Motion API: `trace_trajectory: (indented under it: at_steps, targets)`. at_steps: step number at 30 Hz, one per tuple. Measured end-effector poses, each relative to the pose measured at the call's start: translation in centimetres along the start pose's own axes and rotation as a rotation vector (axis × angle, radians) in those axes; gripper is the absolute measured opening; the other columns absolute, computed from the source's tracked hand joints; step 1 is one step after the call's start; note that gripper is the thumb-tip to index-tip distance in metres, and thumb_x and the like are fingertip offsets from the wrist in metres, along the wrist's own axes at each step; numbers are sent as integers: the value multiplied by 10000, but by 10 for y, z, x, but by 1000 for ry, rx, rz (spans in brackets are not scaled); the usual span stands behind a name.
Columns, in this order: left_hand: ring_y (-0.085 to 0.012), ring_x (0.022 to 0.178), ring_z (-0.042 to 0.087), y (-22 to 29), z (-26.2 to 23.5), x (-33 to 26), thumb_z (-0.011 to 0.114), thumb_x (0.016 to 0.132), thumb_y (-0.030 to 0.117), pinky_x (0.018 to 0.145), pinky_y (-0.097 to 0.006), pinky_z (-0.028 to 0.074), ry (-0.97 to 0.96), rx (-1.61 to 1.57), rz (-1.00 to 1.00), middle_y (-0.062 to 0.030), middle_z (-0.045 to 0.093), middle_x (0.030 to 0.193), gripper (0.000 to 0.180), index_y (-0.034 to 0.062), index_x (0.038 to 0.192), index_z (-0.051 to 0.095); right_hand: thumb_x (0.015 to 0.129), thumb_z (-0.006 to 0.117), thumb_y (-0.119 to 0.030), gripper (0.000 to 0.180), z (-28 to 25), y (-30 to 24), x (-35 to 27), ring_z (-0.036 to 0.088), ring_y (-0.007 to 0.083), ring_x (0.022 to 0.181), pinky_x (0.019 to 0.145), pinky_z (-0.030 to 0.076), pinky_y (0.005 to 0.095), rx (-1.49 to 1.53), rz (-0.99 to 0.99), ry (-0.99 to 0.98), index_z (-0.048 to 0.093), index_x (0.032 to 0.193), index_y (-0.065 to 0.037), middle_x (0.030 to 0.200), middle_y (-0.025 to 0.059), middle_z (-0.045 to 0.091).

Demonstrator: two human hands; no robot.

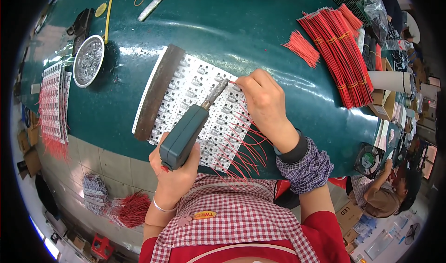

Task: The person attaches wires to a circuit board by positioning individual wires onto the board by hand and soldering them in place using a soldering iron.

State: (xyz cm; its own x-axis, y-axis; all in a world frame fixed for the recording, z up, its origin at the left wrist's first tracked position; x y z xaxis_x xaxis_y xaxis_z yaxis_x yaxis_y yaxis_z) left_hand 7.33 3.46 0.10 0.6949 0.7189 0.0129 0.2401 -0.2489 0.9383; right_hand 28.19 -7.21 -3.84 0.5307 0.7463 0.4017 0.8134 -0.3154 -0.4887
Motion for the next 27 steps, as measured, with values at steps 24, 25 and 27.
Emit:
trace_trajectory:
  at_steps: [24, 25, 27]
  targets:
    - [-164, 672, 618, -11, -5, -16, 818, 745, 2, 648, -278, 494, 115, 140, 76, -82, 666, 898, 225, -8, 933, 695, 765, 666, 18, 112, -1, -17, -7, 534, 261, 714, 635, 435, 382, -37, -59, 107, 600, 837, -39, 778, 79, 491]
    - [-167, 668, 617, -11, -5, -16, 818, 747, 3, 649, -282, 496, 125, 212, 127, -79, 665, 897, 227, -3, 937, 695, 767, 677, 20, 116, 2, -18, -8, 532, 258, 713, 626, 428, 383, -22, -57, 120, 599, 832, -35, 772, 78, 487]
    - [-158, 662, 613, -11, -2, -16, 810, 752, -6, 642, -280, 496, 153, 169, 106, -75, 667, 885, 217, -6, 936, 694, 770, 689, 22, 121, 6, -17, -10, 530, 255, 712, 618, 421, 385, -6, -54, 133, 597, 827, -31, 766, 76, 483]
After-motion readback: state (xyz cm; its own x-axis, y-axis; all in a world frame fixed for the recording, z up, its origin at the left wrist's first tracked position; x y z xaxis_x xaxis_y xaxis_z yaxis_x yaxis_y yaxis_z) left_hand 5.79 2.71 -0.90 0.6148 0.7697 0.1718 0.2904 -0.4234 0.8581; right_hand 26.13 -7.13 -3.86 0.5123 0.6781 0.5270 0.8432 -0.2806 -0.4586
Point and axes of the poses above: each hand's wrist, its own x-axis towards the middle knuckle, its own z-axis out of the palm, y = z × x, the point moved 2 cm from there along x, towards the middle knuckle
